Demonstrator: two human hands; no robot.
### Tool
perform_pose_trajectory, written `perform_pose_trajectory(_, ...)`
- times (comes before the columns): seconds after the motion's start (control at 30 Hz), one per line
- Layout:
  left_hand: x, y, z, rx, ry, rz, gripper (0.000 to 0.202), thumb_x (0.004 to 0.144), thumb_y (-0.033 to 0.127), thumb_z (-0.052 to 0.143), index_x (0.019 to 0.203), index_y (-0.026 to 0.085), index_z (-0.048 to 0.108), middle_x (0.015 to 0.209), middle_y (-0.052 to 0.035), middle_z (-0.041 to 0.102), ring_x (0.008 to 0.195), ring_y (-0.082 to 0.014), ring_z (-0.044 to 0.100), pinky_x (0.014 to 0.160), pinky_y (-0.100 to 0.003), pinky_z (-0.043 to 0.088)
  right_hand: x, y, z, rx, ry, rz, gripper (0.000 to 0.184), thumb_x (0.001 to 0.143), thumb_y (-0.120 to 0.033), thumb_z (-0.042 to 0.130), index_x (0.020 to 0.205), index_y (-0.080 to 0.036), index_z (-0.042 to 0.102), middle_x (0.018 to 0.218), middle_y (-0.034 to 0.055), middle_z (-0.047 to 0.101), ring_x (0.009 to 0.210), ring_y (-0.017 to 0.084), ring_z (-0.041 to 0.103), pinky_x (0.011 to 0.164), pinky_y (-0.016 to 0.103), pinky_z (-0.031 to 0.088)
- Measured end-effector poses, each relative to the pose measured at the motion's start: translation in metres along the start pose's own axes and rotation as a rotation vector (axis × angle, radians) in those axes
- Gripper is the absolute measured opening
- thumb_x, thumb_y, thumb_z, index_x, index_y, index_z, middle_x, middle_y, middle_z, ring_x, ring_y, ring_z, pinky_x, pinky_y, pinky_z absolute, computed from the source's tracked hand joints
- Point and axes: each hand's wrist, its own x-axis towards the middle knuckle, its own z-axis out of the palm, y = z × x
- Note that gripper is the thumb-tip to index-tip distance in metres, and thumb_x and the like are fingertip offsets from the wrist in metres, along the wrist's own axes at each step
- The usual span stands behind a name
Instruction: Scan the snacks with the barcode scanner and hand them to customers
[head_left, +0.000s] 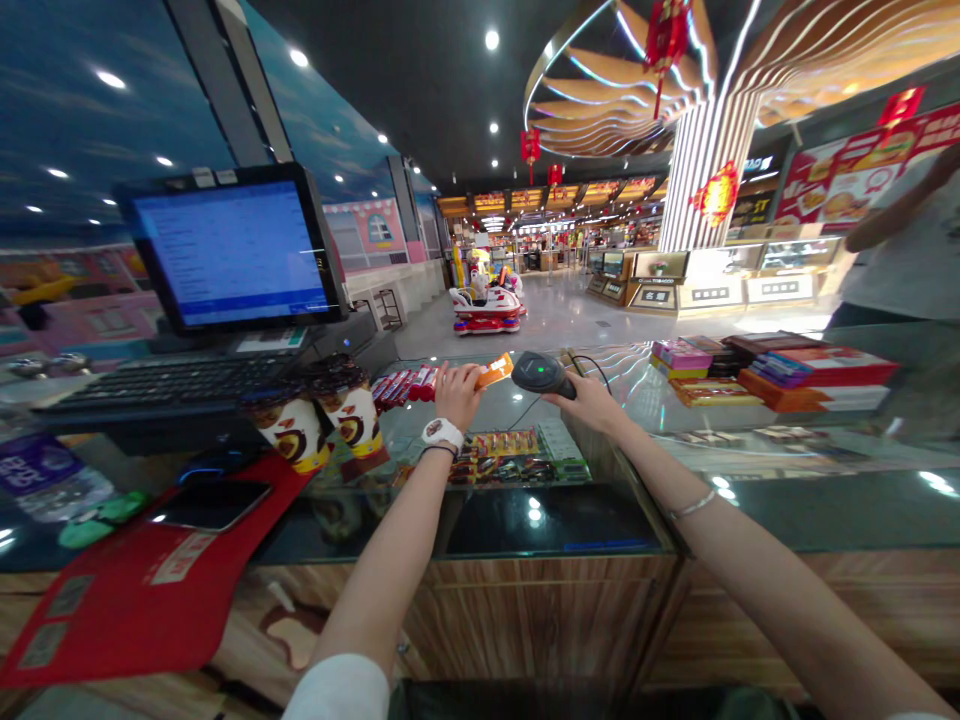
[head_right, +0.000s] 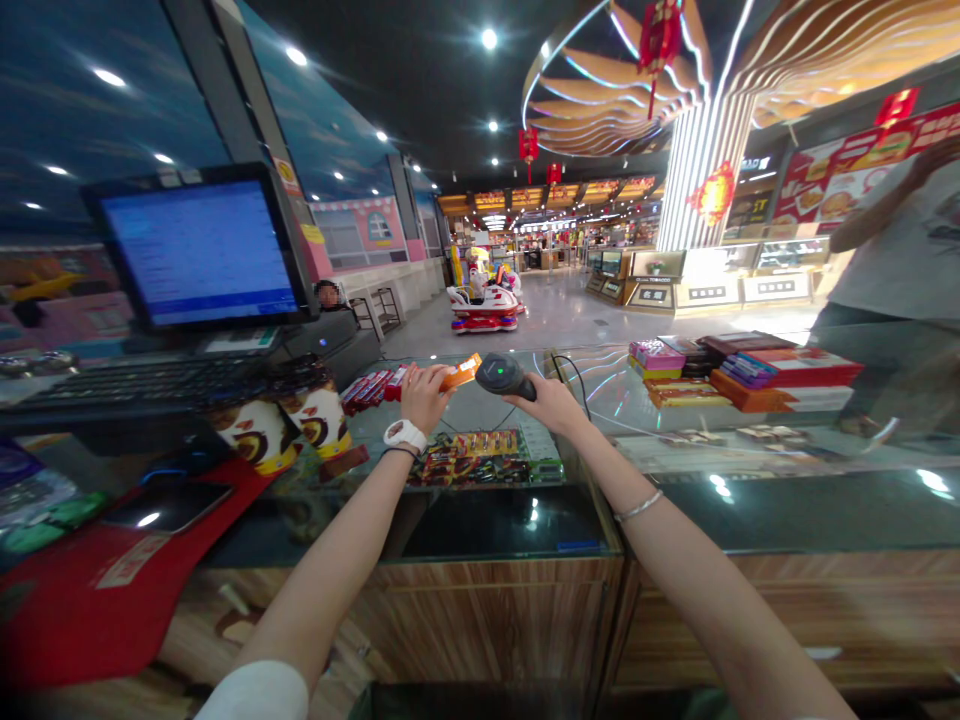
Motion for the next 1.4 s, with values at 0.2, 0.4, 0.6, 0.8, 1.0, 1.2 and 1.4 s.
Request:
perform_pose_trajectory(0.2,0.000,-0.001,0.002,-0.002,0.000,0.001,0.036,0.084,0.019,0.063,0.119,0.025,0.064,0.120,-0.0057,0.069,0.112,-0.0267,0.061,0.118,-0.051,0.029,0.001,0.001,0.001,0.002,-0.007,0.003,0.039,0.091,-0.048,0.061,0.112,-0.017,0.066,0.091,0.0110,0.075,0.090,0.028,0.072,0.074,0.030,0.049)
perform_pose_trajectory(0.4,0.001,0.000,0.001,-0.003,0.000,0.002,0.036,0.084,0.019,0.063,0.119,0.026,0.064,0.120,-0.0054,0.069,0.112,-0.0266,0.061,0.119,-0.051,0.028,0.001,0.002,0.002,0.006,-0.024,-0.028,0.040,0.090,-0.052,0.061,0.110,-0.018,0.064,0.095,0.0107,0.074,0.091,0.027,0.071,0.076,0.031,0.048)
perform_pose_trajectory(0.6,0.002,0.002,0.000,-0.006,-0.006,0.001,0.035,0.085,0.020,0.062,0.120,0.025,0.064,0.121,-0.0055,0.070,0.112,-0.0262,0.061,0.120,-0.051,0.028,0.000,0.004,0.004,0.020,-0.079,-0.066,0.039,0.091,-0.047,0.058,0.118,-0.019,0.057,0.099,0.0105,0.073,0.092,0.028,0.069,0.076,0.033,0.048)
perform_pose_trajectory(0.8,0.002,0.004,0.000,-0.040,0.007,-0.002,0.036,0.087,0.020,0.060,0.122,0.027,0.065,0.124,-0.0051,0.069,0.115,-0.0261,0.061,0.120,-0.053,0.027,-0.002,0.011,0.013,0.126,-0.192,-0.259,0.044,0.086,-0.029,0.059,0.128,-0.017,0.053,0.117,0.0106,0.068,0.102,0.025,0.065,0.089,0.036,0.048)
perform_pose_trajectory(1.0,0.003,0.005,-0.002,-0.064,0.013,-0.001,0.038,0.089,0.022,0.058,0.125,0.028,0.064,0.127,-0.0050,0.068,0.116,-0.0258,0.061,0.120,-0.054,0.027,-0.003,0.015,0.030,0.161,-0.300,-0.344,0.049,0.082,-0.028,0.068,0.129,-0.018,0.057,0.116,0.0101,0.066,0.104,0.024,0.064,0.092,0.037,0.049)
perform_pose_trajectory(1.2,0.004,0.007,-0.001,-0.053,0.016,0.030,0.039,0.090,0.023,0.058,0.128,0.028,0.063,0.130,-0.0044,0.067,0.116,-0.0253,0.061,0.121,-0.054,0.025,-0.003,0.012,0.036,0.164,-0.367,-0.379,0.051,0.083,-0.034,0.072,0.130,-0.019,0.059,0.109,0.0096,0.068,0.100,0.024,0.065,0.090,0.036,0.051)
perform_pose_trajectory(1.4,0.005,0.015,-0.005,-0.054,0.034,0.040,0.038,0.091,0.025,0.058,0.129,0.027,0.063,0.129,-0.0053,0.068,0.115,-0.0251,0.062,0.120,-0.054,0.028,-0.002,0.010,0.039,0.176,-0.399,-0.375,0.057,0.081,-0.035,0.076,0.132,-0.016,0.059,0.111,0.0114,0.066,0.104,0.026,0.064,0.094,0.040,0.050)
